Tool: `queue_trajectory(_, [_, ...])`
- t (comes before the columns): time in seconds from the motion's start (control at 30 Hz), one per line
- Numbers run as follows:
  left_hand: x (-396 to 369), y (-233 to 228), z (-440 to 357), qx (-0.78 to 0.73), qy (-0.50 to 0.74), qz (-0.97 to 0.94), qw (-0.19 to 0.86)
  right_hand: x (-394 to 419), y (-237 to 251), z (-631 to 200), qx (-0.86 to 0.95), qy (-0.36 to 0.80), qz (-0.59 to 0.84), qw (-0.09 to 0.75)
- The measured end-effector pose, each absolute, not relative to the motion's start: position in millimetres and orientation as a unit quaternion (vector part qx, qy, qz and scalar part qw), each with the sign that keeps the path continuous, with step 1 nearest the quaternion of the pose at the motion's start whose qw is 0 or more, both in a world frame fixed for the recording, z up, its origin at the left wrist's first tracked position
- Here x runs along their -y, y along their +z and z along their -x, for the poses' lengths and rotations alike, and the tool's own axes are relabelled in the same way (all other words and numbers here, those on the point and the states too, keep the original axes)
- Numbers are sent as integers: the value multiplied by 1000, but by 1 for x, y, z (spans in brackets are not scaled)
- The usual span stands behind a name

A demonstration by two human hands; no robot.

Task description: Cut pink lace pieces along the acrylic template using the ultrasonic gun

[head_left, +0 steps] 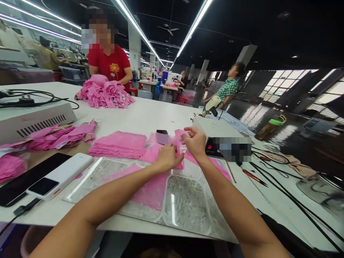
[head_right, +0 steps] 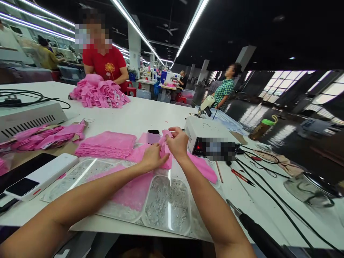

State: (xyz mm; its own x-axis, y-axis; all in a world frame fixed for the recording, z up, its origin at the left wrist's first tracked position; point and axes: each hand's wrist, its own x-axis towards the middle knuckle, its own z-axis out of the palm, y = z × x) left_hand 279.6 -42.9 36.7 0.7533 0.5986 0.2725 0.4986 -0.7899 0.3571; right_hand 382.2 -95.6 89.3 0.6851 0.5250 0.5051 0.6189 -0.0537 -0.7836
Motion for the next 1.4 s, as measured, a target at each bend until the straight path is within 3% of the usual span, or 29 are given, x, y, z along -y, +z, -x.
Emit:
queue_trajectory(0.17, [54, 43, -290, -224, 199, -948, 103, 172, 93, -407, 321, -112, 762, 550])
queue_trajectory(0.43, [97, 14, -226, 92, 140, -980, 110, 310, 7, -395, 274, -51, 879, 387])
queue_trajectory(0.57, [93, 13, -215, 166, 126, -968, 137, 329, -3, -383, 278, -39, 916, 285])
queue_trajectory(0.77, [80, 2, -223, 170, 70, -981, 55, 335, 6, -388, 339, -21, 925, 171])
queue_trajectory(0.87, [82, -3, -221, 138, 59, -988, 30, 343, 5, -391, 337, -11, 925, 176])
queue_trajectory(1.03, [83, 2, -229, 114, 44, -992, 18, 342, 6, -393, 337, 66, 900, 269])
queue_trajectory(1.2, [82, 2, -241, 154, 17, -988, 17, 336, 5, -394, 335, 83, 906, 244])
queue_trajectory(1.4, [96, 2, -230, 104, 1, -995, 8, 354, -19, -395, 338, 12, 927, 159])
